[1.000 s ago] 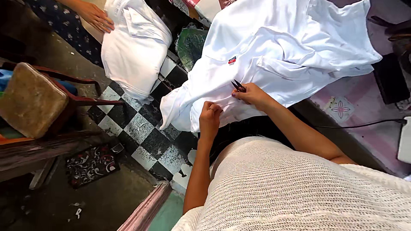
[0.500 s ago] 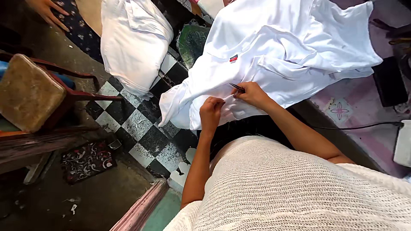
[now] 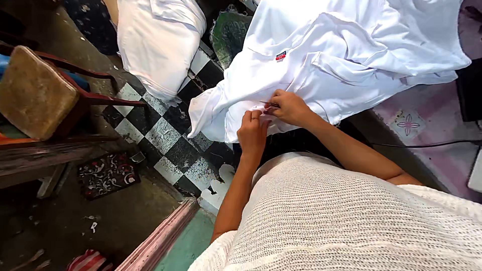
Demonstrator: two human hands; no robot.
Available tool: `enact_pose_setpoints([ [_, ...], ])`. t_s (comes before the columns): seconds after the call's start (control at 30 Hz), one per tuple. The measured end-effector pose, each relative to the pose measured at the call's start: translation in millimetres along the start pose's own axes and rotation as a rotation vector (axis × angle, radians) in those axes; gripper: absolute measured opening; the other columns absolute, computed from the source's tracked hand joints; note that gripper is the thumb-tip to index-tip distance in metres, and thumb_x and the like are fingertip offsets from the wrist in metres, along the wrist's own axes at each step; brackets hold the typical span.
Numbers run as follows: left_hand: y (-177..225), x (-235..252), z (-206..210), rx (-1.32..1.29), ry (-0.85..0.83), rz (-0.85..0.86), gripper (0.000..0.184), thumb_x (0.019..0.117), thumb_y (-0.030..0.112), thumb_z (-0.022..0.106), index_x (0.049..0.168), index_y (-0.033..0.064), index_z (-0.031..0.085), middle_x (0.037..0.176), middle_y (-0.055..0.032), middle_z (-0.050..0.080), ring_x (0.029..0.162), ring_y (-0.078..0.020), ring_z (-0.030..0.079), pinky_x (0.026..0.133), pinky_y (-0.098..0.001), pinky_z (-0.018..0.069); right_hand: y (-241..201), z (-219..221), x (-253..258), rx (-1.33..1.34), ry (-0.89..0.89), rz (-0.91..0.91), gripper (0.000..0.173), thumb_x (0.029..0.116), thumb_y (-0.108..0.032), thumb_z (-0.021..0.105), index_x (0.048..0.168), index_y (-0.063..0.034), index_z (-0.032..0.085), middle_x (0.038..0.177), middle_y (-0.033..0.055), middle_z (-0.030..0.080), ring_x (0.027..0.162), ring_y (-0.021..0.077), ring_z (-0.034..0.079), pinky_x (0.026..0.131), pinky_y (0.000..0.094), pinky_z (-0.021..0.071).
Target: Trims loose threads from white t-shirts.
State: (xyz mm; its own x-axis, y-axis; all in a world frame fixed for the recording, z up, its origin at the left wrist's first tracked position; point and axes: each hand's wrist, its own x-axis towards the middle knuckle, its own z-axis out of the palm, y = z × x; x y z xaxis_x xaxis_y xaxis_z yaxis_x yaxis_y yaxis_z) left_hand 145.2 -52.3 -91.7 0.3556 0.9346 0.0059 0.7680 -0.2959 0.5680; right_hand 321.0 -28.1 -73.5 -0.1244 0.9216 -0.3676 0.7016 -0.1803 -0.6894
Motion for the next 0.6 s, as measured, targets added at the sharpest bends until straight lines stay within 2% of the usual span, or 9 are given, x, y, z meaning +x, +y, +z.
enact_pose_setpoints([
  [0.07, -10.7, 1.4, 18.1, -0.012, 0.094, 0.068, 0.012, 0.0943, 0.006, 0.068, 0.098, -0.0053, 0.072, 0.097, -0.0216, 0.070, 0.089, -0.0368, 0.071, 0.075, -0.0515, 0.0587, -0.8, 9.4, 8.8, -0.006, -0.045, 0.053, 0.023, 0.0973, -0.022, 0.069, 0.111, -0.0043, 0.074, 0.115, 0.0179, 0.066, 0.105, 0.0369, 0.065, 0.085, 0.0608, 0.0509],
  [0.17, -13.9, -12.9, -5.6, -0.170, -0.037, 0.011, 0.008, 0.0925, 0.004, 0.071, 0.094, -0.0035, 0.073, 0.091, -0.0169, 0.071, 0.080, -0.0279, 0.070, 0.074, -0.0458, 0.0591, 3.4, 11.9, 9.2, 0.019, -0.005, 0.060, 0.029, 0.0935, -0.023, 0.075, 0.115, -0.0047, 0.072, 0.113, 0.0180, 0.066, 0.102, 0.0369, 0.065, 0.082, 0.0607, 0.0504],
  [0.27, -11.0, -24.1, -19.3, -0.218, -0.085, -0.110, 0.012, 0.0929, 0.006, 0.072, 0.099, -0.0040, 0.074, 0.093, -0.0172, 0.072, 0.079, -0.0269, 0.071, 0.075, -0.0448, 0.0598, 6.7, 11.6, 10.8, 0.049, -0.034, 0.038, 0.020, 0.0929, -0.019, 0.075, 0.106, -0.0036, 0.075, 0.112, 0.0185, 0.065, 0.103, 0.0370, 0.063, 0.084, 0.0603, 0.0497],
  [0.33, -11.0, -23.7, -9.3, -0.251, -0.025, -0.114, 0.026, 0.0922, 0.011, 0.075, 0.111, -0.0065, 0.071, 0.101, -0.0207, 0.072, 0.085, -0.0298, 0.072, 0.078, -0.0460, 0.0603, 7.9, 11.3, 9.3, 0.151, -0.019, 0.007, 0.019, 0.0921, -0.016, 0.075, 0.102, -0.0002, 0.073, 0.106, 0.0177, 0.066, 0.097, 0.0326, 0.063, 0.085, 0.0548, 0.0501],
  [0.4, -12.0, -18.5, 10.5, -0.294, 0.107, -0.054, 0.033, 0.0894, 0.013, 0.079, 0.113, -0.0077, 0.070, 0.102, -0.0220, 0.070, 0.083, -0.0285, 0.070, 0.076, -0.0427, 0.0600, 4.5, 9.8, 5.2, 0.306, -0.031, 0.037, 0.017, 0.0908, -0.014, 0.076, 0.099, -0.0001, 0.072, 0.090, 0.0126, 0.067, 0.080, 0.0223, 0.061, 0.075, 0.0450, 0.0496],
  [0.43, -12.7, -16.2, 18.4, -0.305, 0.173, -0.018, 0.026, 0.0903, 0.010, 0.077, 0.109, -0.0073, 0.071, 0.099, -0.0205, 0.070, 0.080, -0.0254, 0.070, 0.074, -0.0388, 0.0600, 1.5, 9.0, 2.5, 0.384, -0.047, 0.073, 0.016, 0.0907, -0.013, 0.076, 0.099, -0.0011, 0.071, 0.083, 0.0086, 0.064, 0.071, 0.0159, 0.056, 0.068, 0.0380, 0.0477],
  [0.47, -12.9, -15.1, 21.0, -0.330, 0.209, 0.004, 0.018, 0.0914, 0.007, 0.075, 0.103, -0.0063, 0.073, 0.095, -0.0186, 0.072, 0.079, -0.0226, 0.071, 0.075, -0.0356, 0.0602, -0.8, 8.5, -0.4, 0.470, -0.058, 0.112, 0.014, 0.0910, -0.012, 0.075, 0.099, -0.0024, 0.069, 0.077, 0.0036, 0.060, 0.061, 0.0089, 0.049, 0.057, 0.0290, 0.0420],
  [0.53, -11.8, -17.5, 9.9, -0.413, 0.145, -0.018, 0.011, 0.0930, 0.007, 0.073, 0.096, -0.0034, 0.075, 0.087, -0.0127, 0.072, 0.072, -0.0139, 0.069, 0.070, -0.0288, 0.0596, -1.5, 5.3, -5.2, 0.651, -0.049, 0.175, 0.010, 0.0913, -0.007, 0.074, 0.098, -0.0031, 0.067, 0.073, -0.0005, 0.057, 0.049, 0.0026, 0.041, 0.046, 0.0201, 0.0355],
  [0.6, -10.0, -23.4, -15.0, -0.449, -0.050, -0.113, 0.011, 0.0929, 0.009, 0.073, 0.094, -0.0018, 0.075, 0.083, -0.0098, 0.073, 0.068, -0.0122, 0.068, 0.069, -0.0308, 0.0592, -0.6, 2.8, -8.3, 0.755, -0.024, 0.218, 0.010, 0.0910, -0.004, 0.073, 0.100, -0.0036, 0.069, 0.075, -0.0010, 0.062, 0.046, 0.0009, 0.040, 0.042, 0.0182, 0.0328],
])
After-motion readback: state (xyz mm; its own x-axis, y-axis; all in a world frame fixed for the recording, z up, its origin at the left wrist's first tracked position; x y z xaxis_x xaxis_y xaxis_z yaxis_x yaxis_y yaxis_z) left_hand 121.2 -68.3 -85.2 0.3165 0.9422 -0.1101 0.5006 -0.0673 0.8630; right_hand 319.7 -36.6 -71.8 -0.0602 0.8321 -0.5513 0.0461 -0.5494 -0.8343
